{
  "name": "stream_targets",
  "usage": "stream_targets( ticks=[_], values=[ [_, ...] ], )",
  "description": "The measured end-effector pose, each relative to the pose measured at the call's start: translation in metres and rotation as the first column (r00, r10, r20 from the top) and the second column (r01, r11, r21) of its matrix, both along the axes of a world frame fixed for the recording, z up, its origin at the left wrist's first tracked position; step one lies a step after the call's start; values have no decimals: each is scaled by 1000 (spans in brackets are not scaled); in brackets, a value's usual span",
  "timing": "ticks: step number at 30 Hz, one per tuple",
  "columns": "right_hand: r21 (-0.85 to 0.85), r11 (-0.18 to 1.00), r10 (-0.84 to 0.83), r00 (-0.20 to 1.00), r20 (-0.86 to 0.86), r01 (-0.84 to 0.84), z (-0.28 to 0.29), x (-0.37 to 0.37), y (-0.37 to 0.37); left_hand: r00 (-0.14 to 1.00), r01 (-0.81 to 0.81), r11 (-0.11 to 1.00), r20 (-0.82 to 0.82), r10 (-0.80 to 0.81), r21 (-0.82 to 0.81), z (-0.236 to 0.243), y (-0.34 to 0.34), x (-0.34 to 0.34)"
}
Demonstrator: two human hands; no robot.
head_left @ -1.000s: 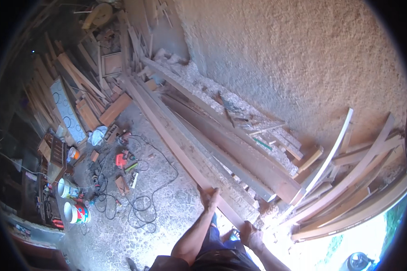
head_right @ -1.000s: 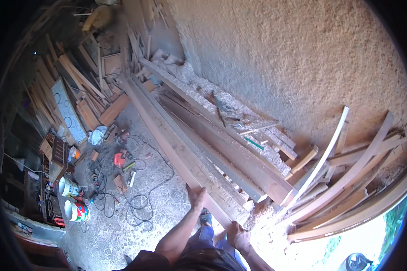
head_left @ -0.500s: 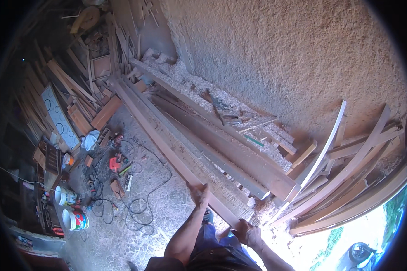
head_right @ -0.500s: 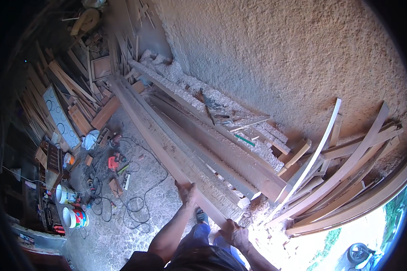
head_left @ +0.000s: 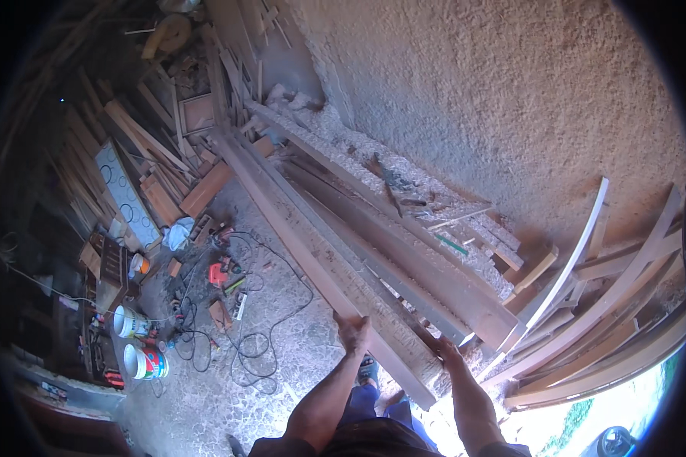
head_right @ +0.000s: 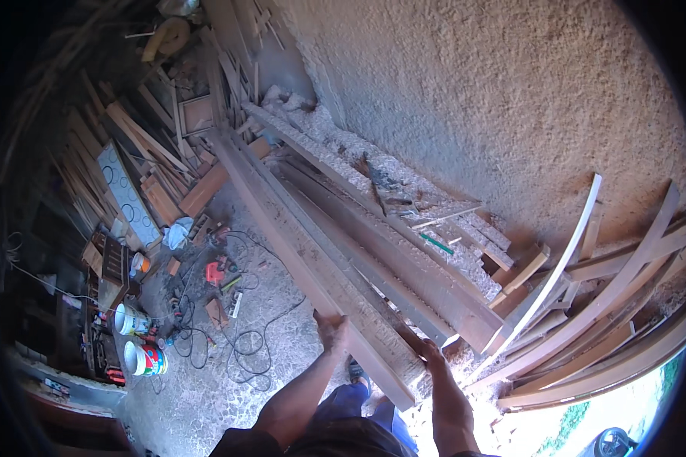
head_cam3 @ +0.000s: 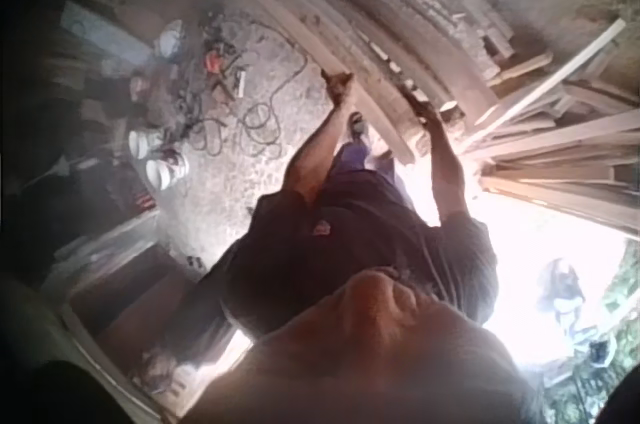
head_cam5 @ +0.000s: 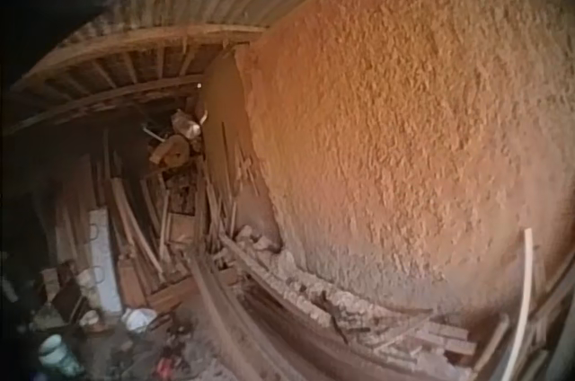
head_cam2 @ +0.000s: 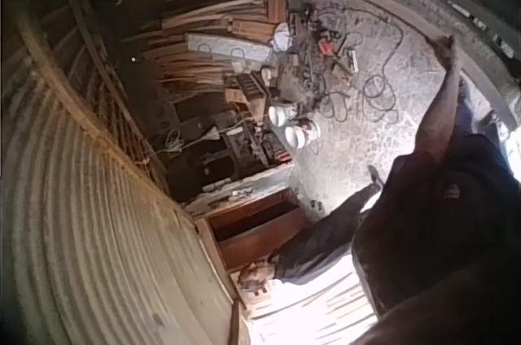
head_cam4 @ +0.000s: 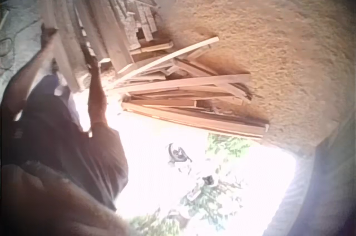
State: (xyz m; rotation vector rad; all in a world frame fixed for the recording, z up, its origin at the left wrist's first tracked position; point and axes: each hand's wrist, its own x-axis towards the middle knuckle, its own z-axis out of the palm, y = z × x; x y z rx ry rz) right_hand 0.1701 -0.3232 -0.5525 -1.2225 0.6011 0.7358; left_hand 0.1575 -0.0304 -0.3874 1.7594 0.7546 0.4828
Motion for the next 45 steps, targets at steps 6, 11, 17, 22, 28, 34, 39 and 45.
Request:
stream_targets(
  ticks=[6, 11, 17, 22, 28, 34, 39, 45],
  values=[
    [12, 998, 61, 998, -13, -61, -33, 2, 8, 999, -45, 998, 10, 45, 32, 8, 6, -9],
    [126, 992, -27, 999, -30, 30, -53, 2, -4, 1000, -25, 999, -7, 25, 34, 11, 0, 1],
    [-37, 994, -102, 988, 113, 106, -5, -9, -5, 999, -44, 999, 11, 44, 18, -3, 7, -7],
    [-73, 995, -37, 931, 363, 68, 11, -28, -7, 998, -38, 999, -43, 39, 27, -7, 3, -6],
    [144, 989, -70, 970, 234, 37, 59, -31, 0, 998, -42, 997, -41, 45, 61, -5, 1, -6],
    [26, 1000, -17, 919, 394, 8, 84, -52, -1, 997, -33, 999, -72, 36, 44, 5, -9, -3],
    [-592, 804, 499, 614, 611, -64, 136, -60, 30, 992, -41, 999, -119, 43, 15, 9, -2, -7],
    [-810, 575, 712, 555, 430, -110, 161, -39, 70, 990, 8, 994, -140, 7, 108, -23, 9, -6]
  ],
)
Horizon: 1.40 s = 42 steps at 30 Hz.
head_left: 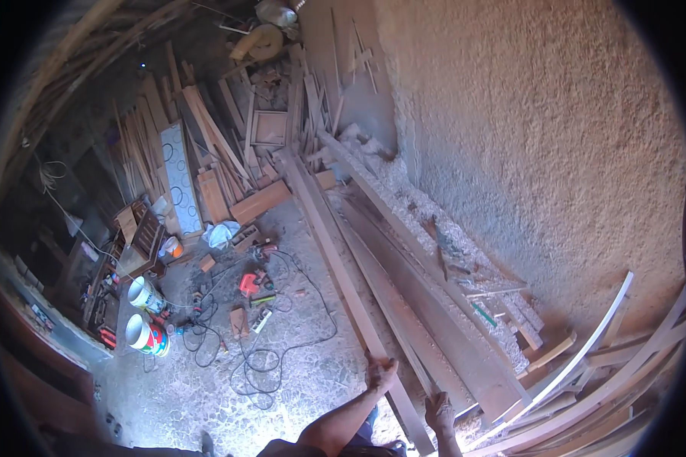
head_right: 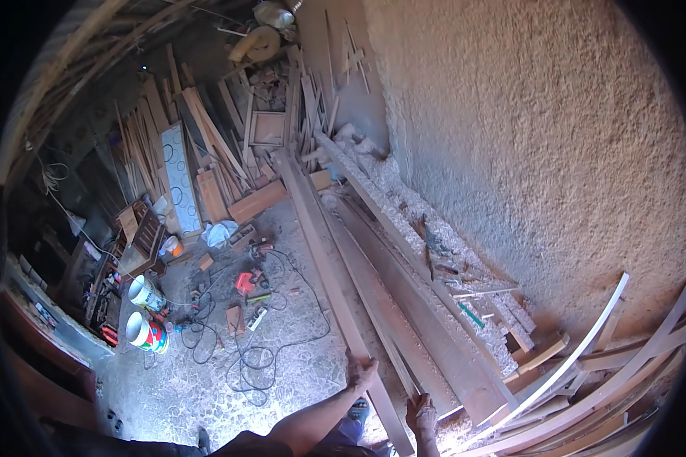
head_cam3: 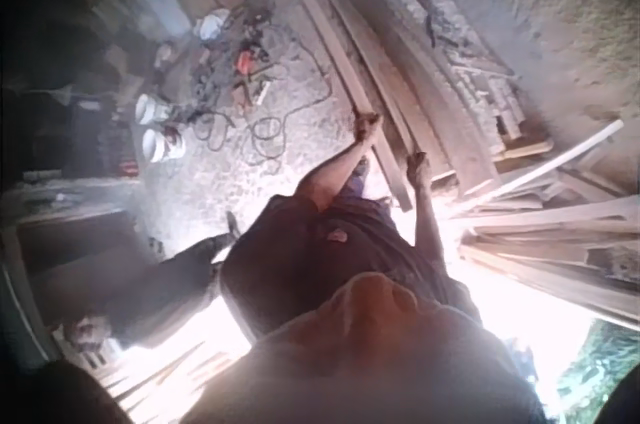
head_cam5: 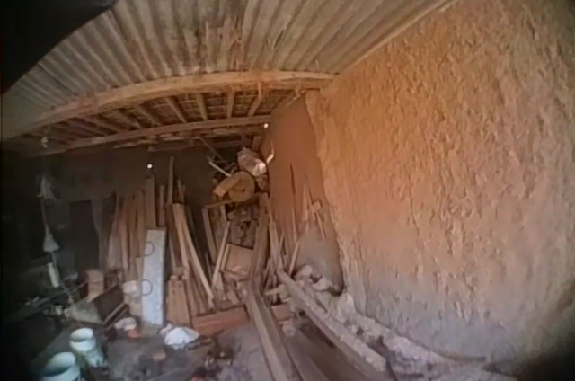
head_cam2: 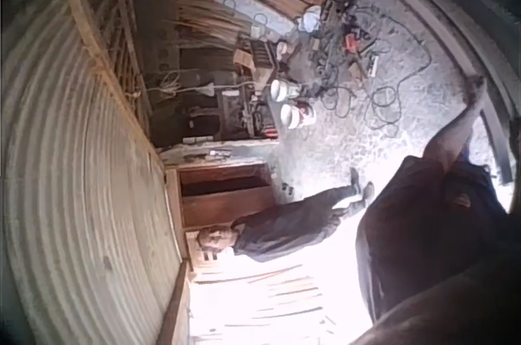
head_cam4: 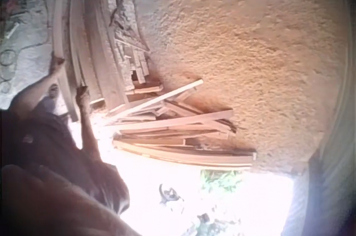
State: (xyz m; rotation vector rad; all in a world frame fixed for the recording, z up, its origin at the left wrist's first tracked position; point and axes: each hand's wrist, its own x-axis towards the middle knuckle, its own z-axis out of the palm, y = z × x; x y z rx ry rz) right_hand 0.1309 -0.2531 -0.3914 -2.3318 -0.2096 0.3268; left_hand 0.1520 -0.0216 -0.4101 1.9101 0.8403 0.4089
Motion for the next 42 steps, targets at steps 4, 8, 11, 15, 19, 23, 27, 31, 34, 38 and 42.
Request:
stream_targets(
  ticks=[4, 8, 11, 15, 19, 23, 27, 31, 34, 38, 42],
  values=[
    [-81, 995, 73, 984, 163, -60, -21, 9, -8, 988, 121, 992, 97, -116, -44, 58, 30, -4],
    [-268, 957, 138, 988, 73, -114, -12, -1, -7, 993, -41, 878, -77, 88, 477, 47, 162, -48],
    [-312, 927, 278, 938, 206, -206, -35, 10, -16, 967, 246, 720, -219, -133, 648, 124, 221, -67],
    [-312, 884, 388, 919, 72, -349, -49, 20, -18, 993, 47, 791, -116, 30, 610, 166, 282, -55],
    [-303, 910, 282, 958, -51, -284, -35, 24, -14, 900, -401, 785, 43, 434, 472, 162, 341, -20],
    [-353, 915, 213, 977, 4, -198, -39, 20, -6, 770, -564, 522, 177, 613, 640, 178, 411, -30],
    [-357, 918, 194, 981, 24, -173, -52, 26, -10, 710, -563, 207, 340, 616, 800, 277, 508, -54],
    [-404, 900, 187, 982, 14, -165, -80, 31, -17, 777, -480, -11, 431, 459, 877, 479, 561, -57],
    [-384, 899, 196, 978, -76, -210, -74, 37, -15, 810, -387, -202, 436, 393, 900, 604, 564, -58],
    [-371, 912, 140, 982, -123, -176, -58, 33, -10, 852, -301, -291, 393, 346, 908, 661, 547, -53],
    [-385, 899, 206, 977, -53, -210, -63, 33, -15, 907, -161, -251, 244, 343, 954, 663, 513, -46]
  ],
)
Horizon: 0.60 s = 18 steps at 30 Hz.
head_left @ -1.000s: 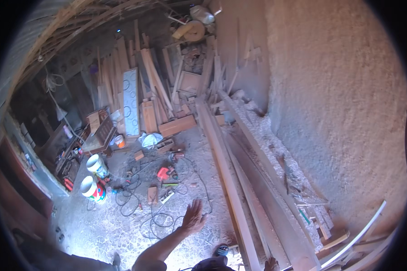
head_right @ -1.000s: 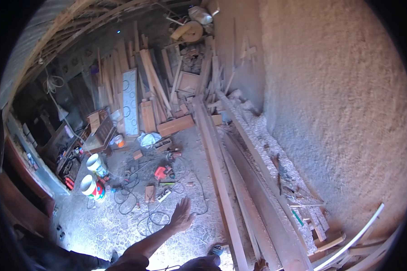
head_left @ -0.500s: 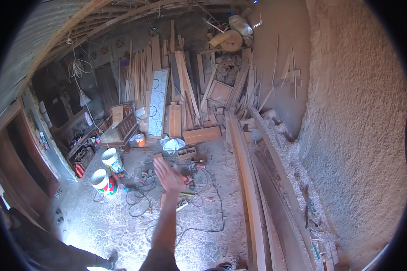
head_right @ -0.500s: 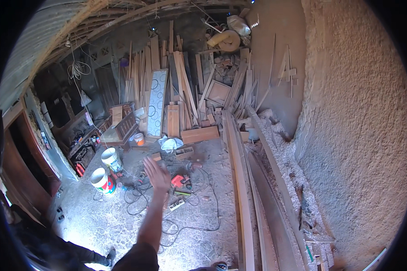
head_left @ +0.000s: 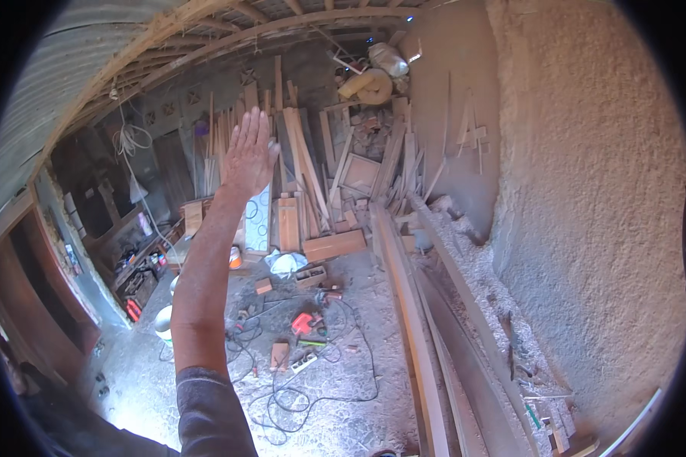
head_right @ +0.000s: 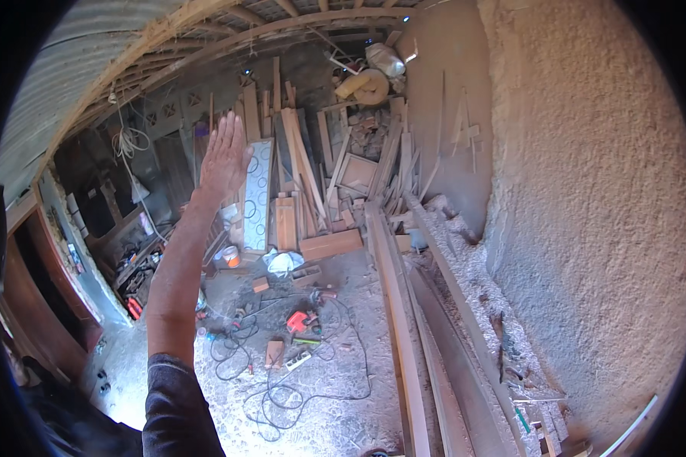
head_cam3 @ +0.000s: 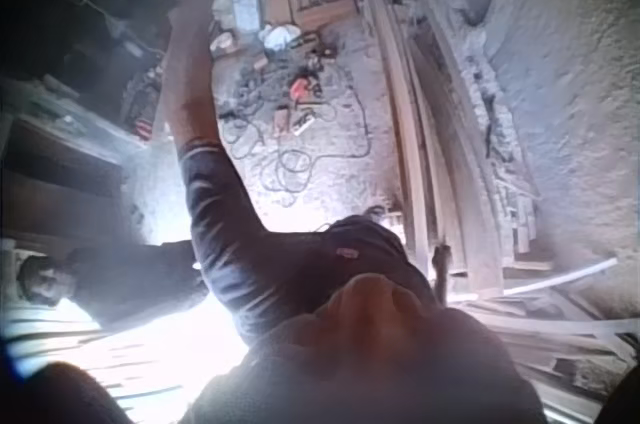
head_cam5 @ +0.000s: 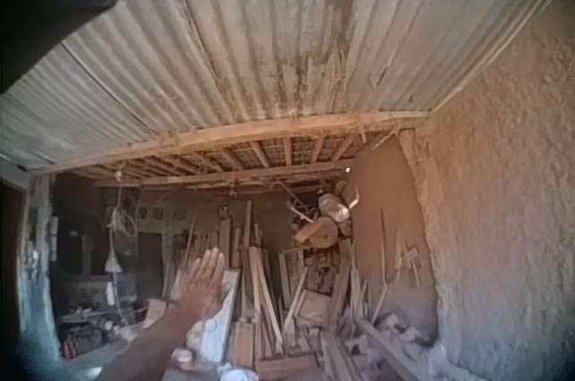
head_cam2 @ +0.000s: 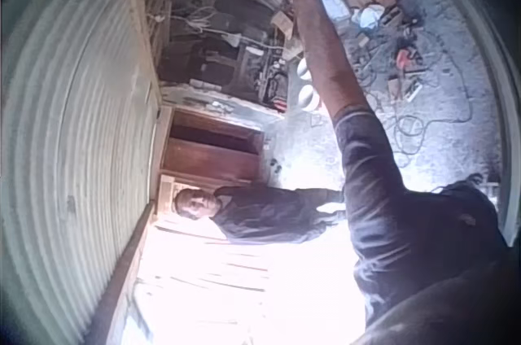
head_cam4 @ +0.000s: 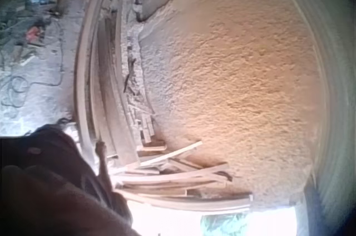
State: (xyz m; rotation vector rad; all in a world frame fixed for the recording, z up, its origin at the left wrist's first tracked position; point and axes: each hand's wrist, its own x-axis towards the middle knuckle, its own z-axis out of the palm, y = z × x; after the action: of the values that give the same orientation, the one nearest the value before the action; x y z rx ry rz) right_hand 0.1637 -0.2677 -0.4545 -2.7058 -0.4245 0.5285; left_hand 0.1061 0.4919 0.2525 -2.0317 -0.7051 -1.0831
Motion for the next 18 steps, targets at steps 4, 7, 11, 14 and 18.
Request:
stream_targets(
  ticks=[4, 7, 11, 14, 18],
  values=[
    [-1, 1000, 26, 1000, -5, -26, 7, -1, 10, 994, 1, 1000, -108, 1, 13, -2, -18, 0],
    [-32, 996, 86, 993, 86, -83, -17, 3, -3, 974, 83, 996, -209, -89, -37, -6, -33, 17],
    [-8, 999, 35, 997, 62, -35, -23, -3, 1, 869, 266, 947, -380, -317, -182, -13, -37, 26],
    [44, 998, -43, 997, 71, 40, 7, -15, 17, 780, 337, 890, -439, -446, -307, 1, -68, 40],
    [11, 998, -59, 998, -20, 60, 16, -13, 12, 521, 664, 700, -509, -685, -264, 17, -157, 160]
  ],
)
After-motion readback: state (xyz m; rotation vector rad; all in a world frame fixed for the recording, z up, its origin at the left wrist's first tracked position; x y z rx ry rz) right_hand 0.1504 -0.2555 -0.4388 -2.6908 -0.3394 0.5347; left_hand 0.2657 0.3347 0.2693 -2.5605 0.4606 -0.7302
